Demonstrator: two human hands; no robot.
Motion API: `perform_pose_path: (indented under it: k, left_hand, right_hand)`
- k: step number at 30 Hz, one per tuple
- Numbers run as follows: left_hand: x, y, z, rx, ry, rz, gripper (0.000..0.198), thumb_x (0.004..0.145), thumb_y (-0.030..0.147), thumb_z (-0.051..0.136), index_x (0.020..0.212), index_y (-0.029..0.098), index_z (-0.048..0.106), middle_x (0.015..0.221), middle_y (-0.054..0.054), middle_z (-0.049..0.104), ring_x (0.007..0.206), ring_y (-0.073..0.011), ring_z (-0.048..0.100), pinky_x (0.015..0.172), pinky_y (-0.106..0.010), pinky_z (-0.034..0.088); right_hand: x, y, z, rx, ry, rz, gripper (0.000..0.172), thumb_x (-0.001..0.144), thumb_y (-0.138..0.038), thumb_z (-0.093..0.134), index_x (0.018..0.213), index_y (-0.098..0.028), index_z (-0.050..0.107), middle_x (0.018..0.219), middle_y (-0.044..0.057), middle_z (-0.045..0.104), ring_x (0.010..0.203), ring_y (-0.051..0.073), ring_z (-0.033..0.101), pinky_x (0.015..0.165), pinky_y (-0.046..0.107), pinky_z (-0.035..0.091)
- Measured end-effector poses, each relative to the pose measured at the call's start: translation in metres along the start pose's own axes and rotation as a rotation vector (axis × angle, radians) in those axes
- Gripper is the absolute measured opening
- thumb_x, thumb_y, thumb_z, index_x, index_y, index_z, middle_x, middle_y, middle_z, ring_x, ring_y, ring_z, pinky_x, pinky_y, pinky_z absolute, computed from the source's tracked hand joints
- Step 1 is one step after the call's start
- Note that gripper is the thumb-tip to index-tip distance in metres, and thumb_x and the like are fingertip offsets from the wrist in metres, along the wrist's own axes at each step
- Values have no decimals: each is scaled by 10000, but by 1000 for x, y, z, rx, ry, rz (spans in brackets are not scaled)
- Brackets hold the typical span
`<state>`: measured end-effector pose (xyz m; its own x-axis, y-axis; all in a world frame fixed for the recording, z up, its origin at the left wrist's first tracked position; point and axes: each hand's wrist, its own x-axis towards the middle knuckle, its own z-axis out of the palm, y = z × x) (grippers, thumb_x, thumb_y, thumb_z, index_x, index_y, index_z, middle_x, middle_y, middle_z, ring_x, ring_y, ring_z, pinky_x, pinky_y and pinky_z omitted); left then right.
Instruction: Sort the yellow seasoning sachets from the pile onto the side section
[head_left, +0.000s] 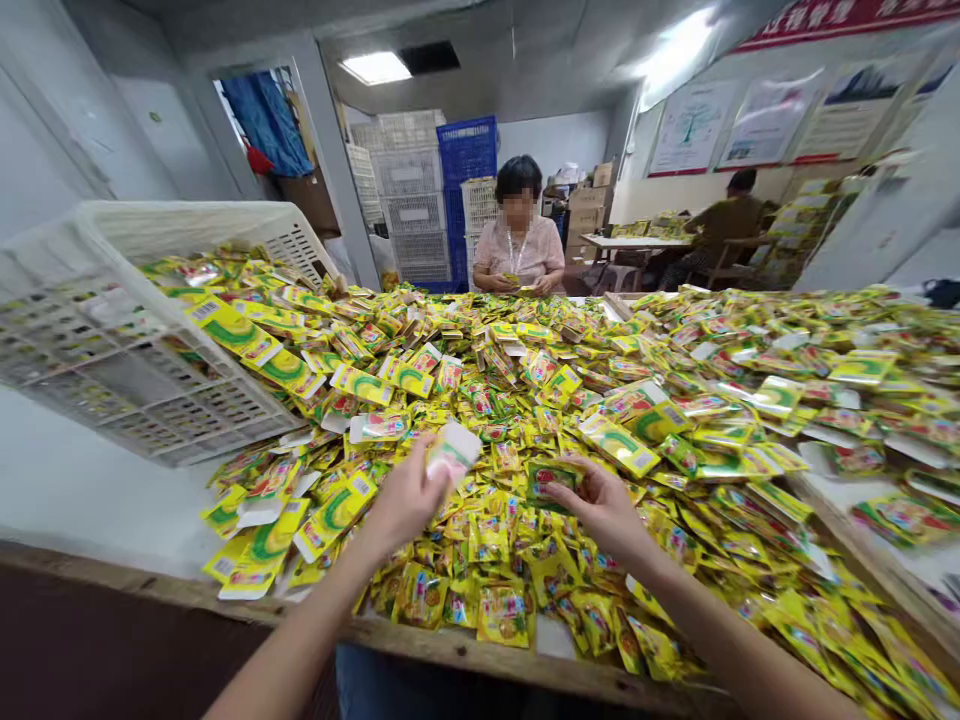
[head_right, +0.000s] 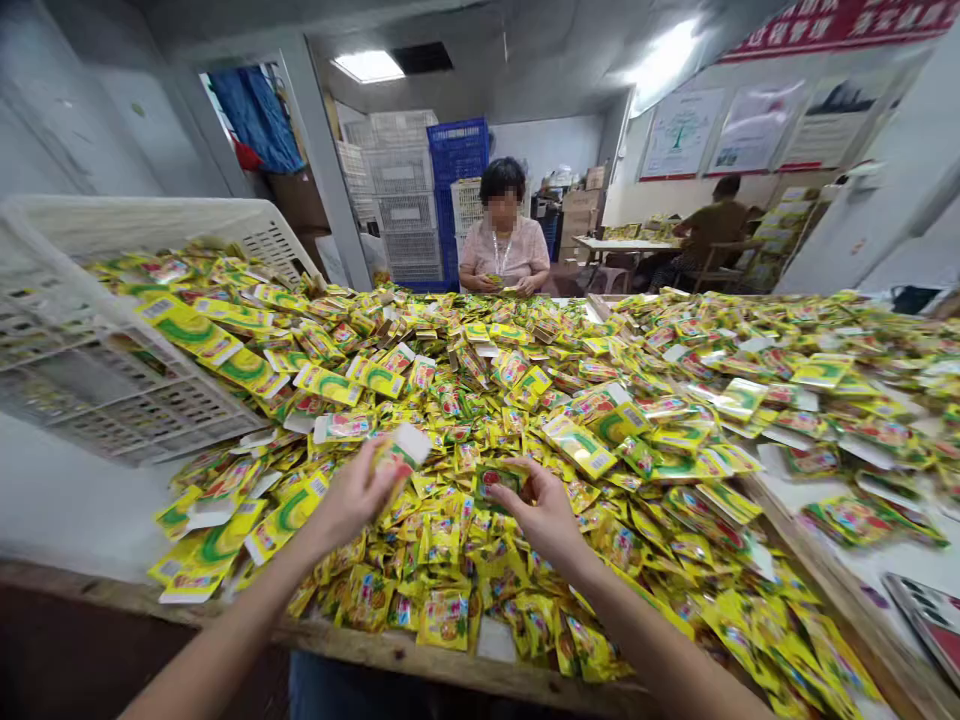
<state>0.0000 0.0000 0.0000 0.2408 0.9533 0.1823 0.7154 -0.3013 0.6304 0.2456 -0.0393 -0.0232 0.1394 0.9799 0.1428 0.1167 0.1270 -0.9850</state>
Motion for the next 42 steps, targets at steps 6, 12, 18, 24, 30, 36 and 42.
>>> perform_pose_path:
  k: [6, 12, 18, 24, 30, 36, 42]
  left_hand:
    - [-33, 41, 55, 95, 38, 186, 589, 646, 504, 678, 1096, 220, 427, 900, -58, 671, 802, -276, 661, 674, -351, 493]
    - [-39, 43, 62, 83, 294, 345, 485, 701, 389, 631, 1091, 224, 393, 861, -43, 658, 736, -235, 667, 593, -312, 501]
    - [-45, 47, 56, 143, 375, 372, 505, 685, 376, 652, 1084, 224, 382, 828, -24, 648, 652, -213, 658, 538, -293, 493]
    - [-52, 51, 62, 217, 418, 475, 460, 665, 304, 641, 1053, 214, 411, 811, -28, 653, 695, -225, 664, 579, -303, 516]
    - [-55, 54, 65, 175, 488, 446, 487, 686, 319, 631, 1101, 194, 410, 806, -38, 648, 686, -214, 664, 578, -289, 516]
    - [-57, 57, 63, 91, 484, 417, 450, 698, 350, 626, 1069, 218, 408, 800, -18, 635, 656, -200, 658, 554, -281, 505]
    - [-60, 62, 65, 14, 418, 353, 434, 709, 371, 612, 1063, 227, 406, 860, -26, 638, 730, -203, 663, 615, -292, 515]
  right_hand:
    - [-9, -39, -2, -33, -33, -198, 310, 657, -383, 752, 888, -208, 642, 791, 31, 681, 650, 164, 621, 577, 281, 508]
    - [-3, -54, -11, -34, -205, -164, 256, 643, -353, 751, 809, -187, 648, 736, 30, 668, 650, 168, 616, 599, 302, 511]
    - [-13, -68, -9, -328, -116, -494, 147, 721, -294, 711, 823, -189, 693, 707, 25, 622, 607, 129, 529, 527, 247, 420]
    - [-12, -75, -12, -551, -413, -301, 100, 649, -217, 745, 722, -178, 689, 506, -66, 451, 464, 73, 363, 428, 207, 269]
    - [-8, -67, -1, -211, -363, -225, 222, 636, -290, 750, 778, -188, 612, 577, -65, 517, 504, 89, 473, 480, 215, 395]
    - [-22, -59, 4, -292, -118, -483, 284, 637, -390, 794, 804, -212, 649, 615, -25, 643, 569, 141, 577, 571, 271, 452]
    - [-37, -42, 1, -572, -19, -730, 155, 799, -378, 666, 923, -311, 730, 849, 38, 702, 974, 261, 562, 882, 451, 383]
